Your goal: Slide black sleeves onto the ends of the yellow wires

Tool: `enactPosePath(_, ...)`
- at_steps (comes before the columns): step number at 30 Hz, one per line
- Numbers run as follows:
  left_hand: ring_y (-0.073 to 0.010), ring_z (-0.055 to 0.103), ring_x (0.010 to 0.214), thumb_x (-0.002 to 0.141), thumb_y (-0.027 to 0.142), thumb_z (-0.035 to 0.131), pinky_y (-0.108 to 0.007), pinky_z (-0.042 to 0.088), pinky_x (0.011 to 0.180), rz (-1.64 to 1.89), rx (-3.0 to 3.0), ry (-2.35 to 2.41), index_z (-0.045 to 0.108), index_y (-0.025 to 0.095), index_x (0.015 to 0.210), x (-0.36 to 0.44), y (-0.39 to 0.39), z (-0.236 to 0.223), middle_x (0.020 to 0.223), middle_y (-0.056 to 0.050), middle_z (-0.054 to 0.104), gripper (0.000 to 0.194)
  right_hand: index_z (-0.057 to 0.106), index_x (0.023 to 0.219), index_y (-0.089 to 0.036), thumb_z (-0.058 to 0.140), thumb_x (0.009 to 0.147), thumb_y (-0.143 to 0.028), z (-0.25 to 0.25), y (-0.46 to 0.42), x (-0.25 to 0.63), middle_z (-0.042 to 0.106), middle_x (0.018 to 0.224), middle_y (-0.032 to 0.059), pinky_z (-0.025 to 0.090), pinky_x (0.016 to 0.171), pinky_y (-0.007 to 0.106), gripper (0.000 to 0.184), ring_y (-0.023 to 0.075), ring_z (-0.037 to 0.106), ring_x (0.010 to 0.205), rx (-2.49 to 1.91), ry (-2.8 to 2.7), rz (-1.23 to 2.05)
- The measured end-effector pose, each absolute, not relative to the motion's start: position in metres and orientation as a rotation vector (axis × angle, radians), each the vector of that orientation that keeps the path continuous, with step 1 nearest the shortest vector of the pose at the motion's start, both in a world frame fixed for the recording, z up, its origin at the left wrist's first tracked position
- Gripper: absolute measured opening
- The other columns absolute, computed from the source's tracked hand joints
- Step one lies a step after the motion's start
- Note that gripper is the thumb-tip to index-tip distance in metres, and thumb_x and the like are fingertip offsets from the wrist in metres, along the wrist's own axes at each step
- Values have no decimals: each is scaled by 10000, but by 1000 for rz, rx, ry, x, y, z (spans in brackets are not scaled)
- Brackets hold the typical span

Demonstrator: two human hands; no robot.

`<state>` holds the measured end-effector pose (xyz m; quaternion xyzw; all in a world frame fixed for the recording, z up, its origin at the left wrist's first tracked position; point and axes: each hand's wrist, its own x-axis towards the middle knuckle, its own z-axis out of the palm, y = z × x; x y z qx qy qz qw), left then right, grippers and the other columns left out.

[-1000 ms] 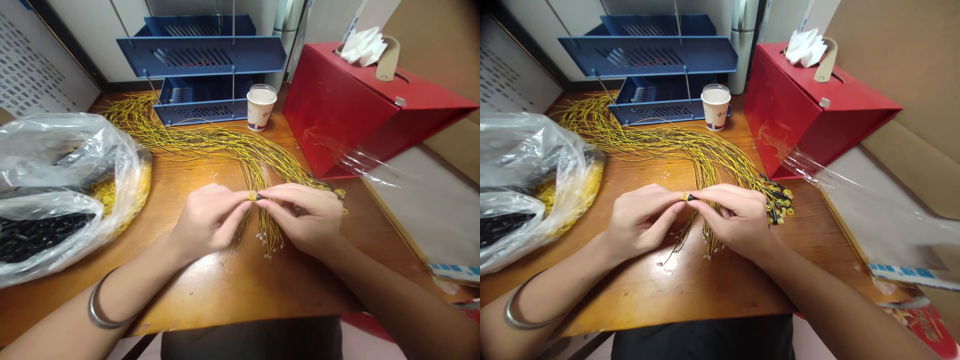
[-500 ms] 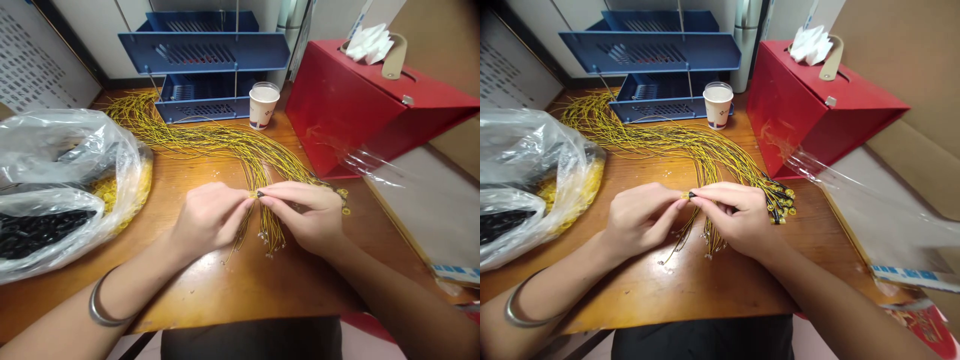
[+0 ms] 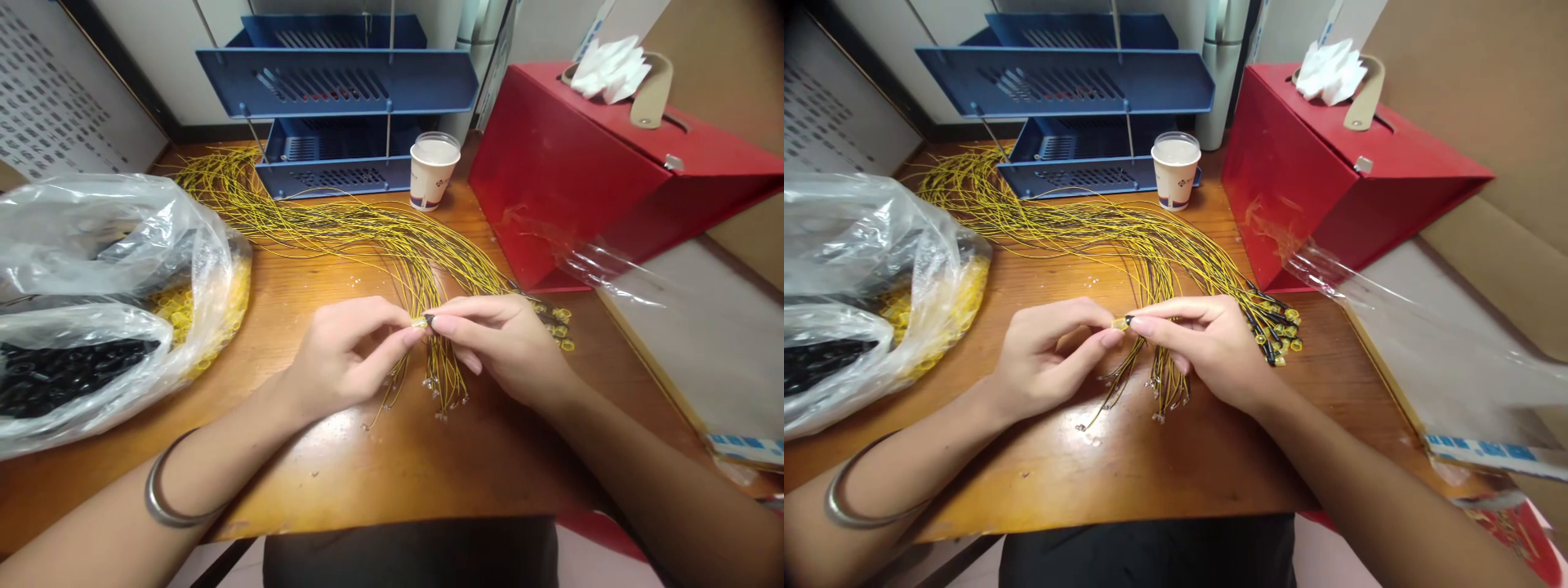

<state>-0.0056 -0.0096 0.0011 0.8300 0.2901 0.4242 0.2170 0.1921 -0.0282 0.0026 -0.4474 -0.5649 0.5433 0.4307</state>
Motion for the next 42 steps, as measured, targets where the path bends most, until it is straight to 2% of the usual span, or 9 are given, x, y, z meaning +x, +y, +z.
enactPosePath(5, -86, 603, 564, 852, 202, 664, -179, 471, 557, 1128, 2222, 692, 676, 130, 818, -6, -8, 1, 690, -26, 691, 80, 766, 863, -173, 710, 823, -358, 0, -27, 197, 489, 440, -59, 260, 436, 216, 198, 53, 369, 412, -1036, -1364, 1578)
enactPosePath(12, -115, 674, 655, 852, 170, 667, -209, 535, 645, 1040, 2123, 564, 716, 173, 833, -10, -7, 0, 768, -38, 749, 52, 744, 819, -156, 702, 814, -348, 6, -27, 197, 485, 421, -61, 276, 459, 230, 197, 65, 375, 415, -1004, -1323, 1718)
enactPosePath(20, -120, 712, 710, 839, 94, 666, -197, 557, 692, 1013, 2084, 567, 743, 181, 887, -9, -7, -2, 830, -31, 775, 125, 675, 728, -150, 711, 794, -280, 8, -26, 193, 475, 503, -58, 158, 375, 195, 151, 34, 272, 400, -940, -1002, 2030)
enactPosePath(26, -127, 712, 687, 856, 119, 648, -190, 545, 653, 982, 2124, 617, 752, 175, 886, -9, -7, -1, 802, -39, 773, 123, 655, 822, -148, 696, 800, -234, 7, -26, 194, 524, 586, -50, 71, 365, 186, 98, 9, 191, 384, -960, -850, 2141)
enactPosePath(32, -98, 693, 613, 868, 108, 622, -146, 524, 600, 928, 2039, 630, 745, 129, 837, -6, -7, 2, 739, -34, 763, 129, 600, 749, -129, 664, 825, -211, 9, -25, 193, 479, 521, -62, 89, 342, 161, 129, 3, 193, 361, -914, -804, 2169)
enactPosePath(42, -80, 612, 516, 864, 165, 644, -149, 499, 511, 876, 1742, 717, 752, 112, 823, -4, -7, 3, 673, -38, 741, 128, 553, 794, -148, 540, 903, -185, 8, -28, 188, 565, 692, -21, 126, 325, 146, 115, -8, 281, 345, -849, -703, 2214)
